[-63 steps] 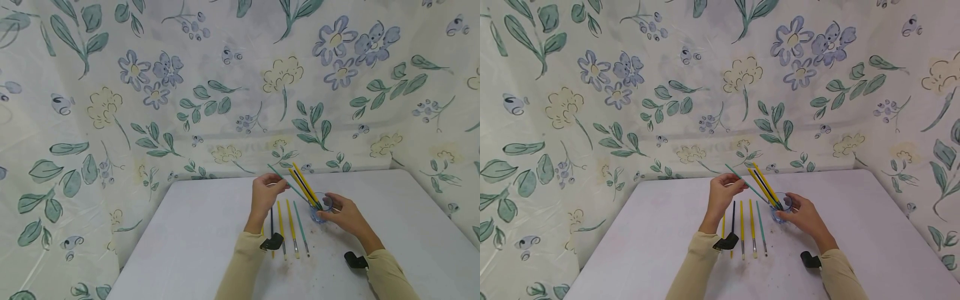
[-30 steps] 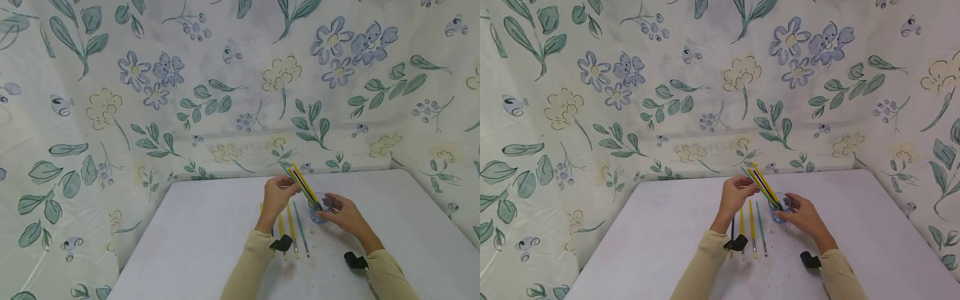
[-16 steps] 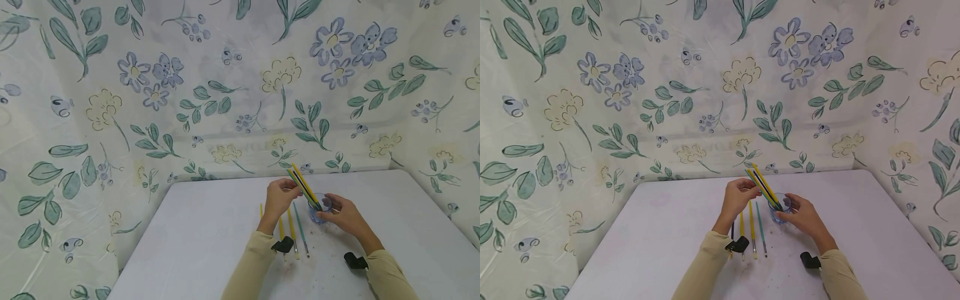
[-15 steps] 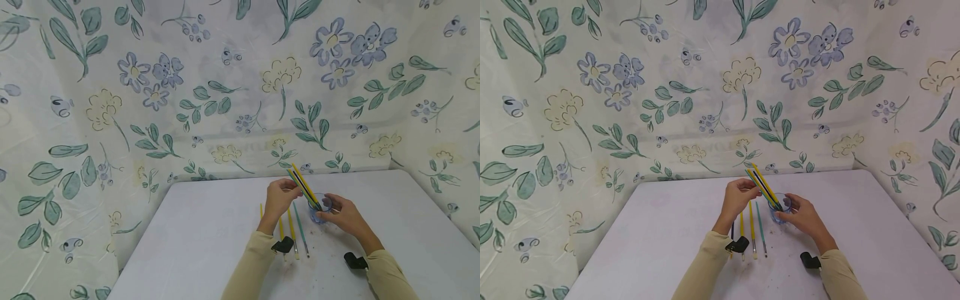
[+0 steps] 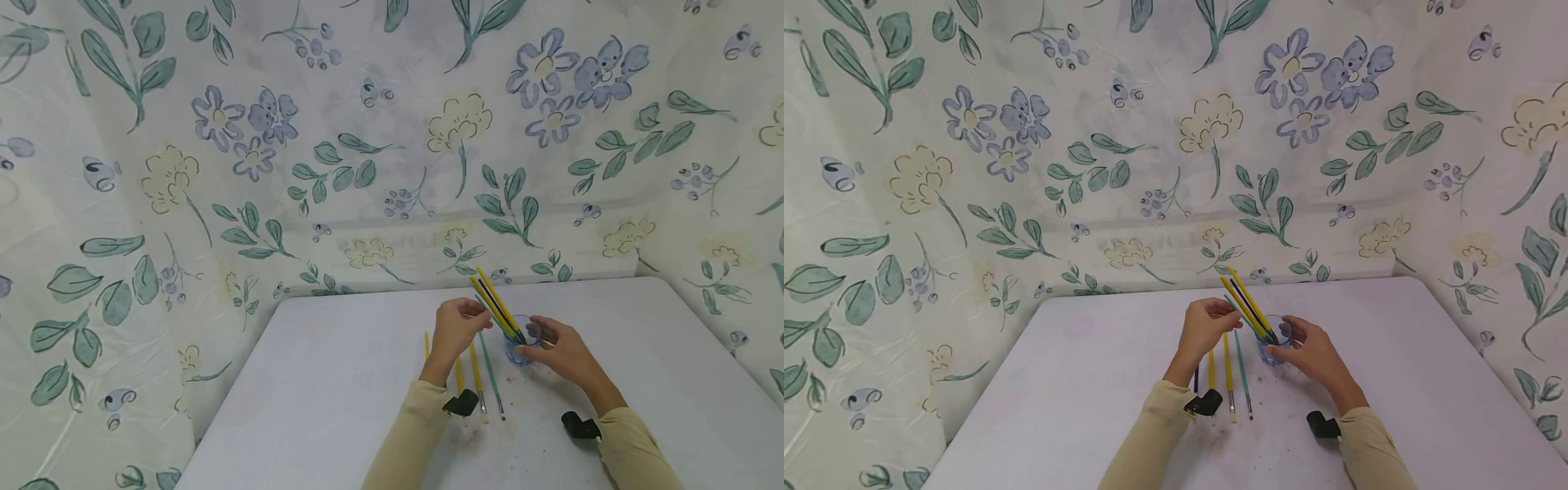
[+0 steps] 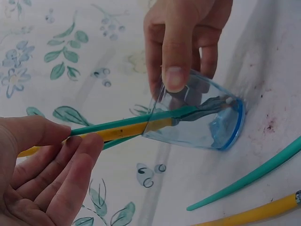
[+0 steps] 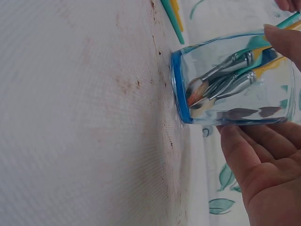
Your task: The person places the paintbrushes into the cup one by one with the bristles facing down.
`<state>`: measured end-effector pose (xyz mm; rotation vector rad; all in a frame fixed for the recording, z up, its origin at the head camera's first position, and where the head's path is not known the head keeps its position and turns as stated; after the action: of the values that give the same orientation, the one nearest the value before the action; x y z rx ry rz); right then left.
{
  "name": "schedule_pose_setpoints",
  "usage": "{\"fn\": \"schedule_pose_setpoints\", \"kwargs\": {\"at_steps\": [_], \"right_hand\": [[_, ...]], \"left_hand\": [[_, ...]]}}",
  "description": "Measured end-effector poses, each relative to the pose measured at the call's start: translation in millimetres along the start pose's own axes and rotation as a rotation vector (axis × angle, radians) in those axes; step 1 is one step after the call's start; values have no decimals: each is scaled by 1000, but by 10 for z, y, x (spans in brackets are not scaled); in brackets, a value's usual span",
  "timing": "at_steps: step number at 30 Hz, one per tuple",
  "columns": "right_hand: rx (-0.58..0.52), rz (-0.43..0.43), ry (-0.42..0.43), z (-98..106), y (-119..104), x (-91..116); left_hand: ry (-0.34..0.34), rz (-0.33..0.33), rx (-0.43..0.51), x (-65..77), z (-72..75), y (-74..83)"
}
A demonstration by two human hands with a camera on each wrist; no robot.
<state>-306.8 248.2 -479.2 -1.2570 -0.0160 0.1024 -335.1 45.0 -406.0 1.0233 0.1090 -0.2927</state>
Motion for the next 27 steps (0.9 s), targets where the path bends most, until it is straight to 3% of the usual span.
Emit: {"fn": "schedule_pose_setpoints", "kwargs": {"at_steps": [17, 27], "right_hand": [[5, -31, -3, -17, -8, 17], [10, -14, 2, -23, -4, 25]], "left_hand": [[25, 45, 23, 53, 217, -115], [58, 93, 28, 143, 452, -351]]}}
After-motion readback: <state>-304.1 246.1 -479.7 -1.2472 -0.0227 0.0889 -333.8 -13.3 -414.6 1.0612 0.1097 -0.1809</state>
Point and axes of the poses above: each hand's wrist, its own x-axis away from the middle knuckle, its own z-axis out of the back of the hand, y = z × x, the point moved 7 cm from there along -x, towards the middle knuckle, and after that the axes turned 14 degrees about -x, right-handed, at the moved point
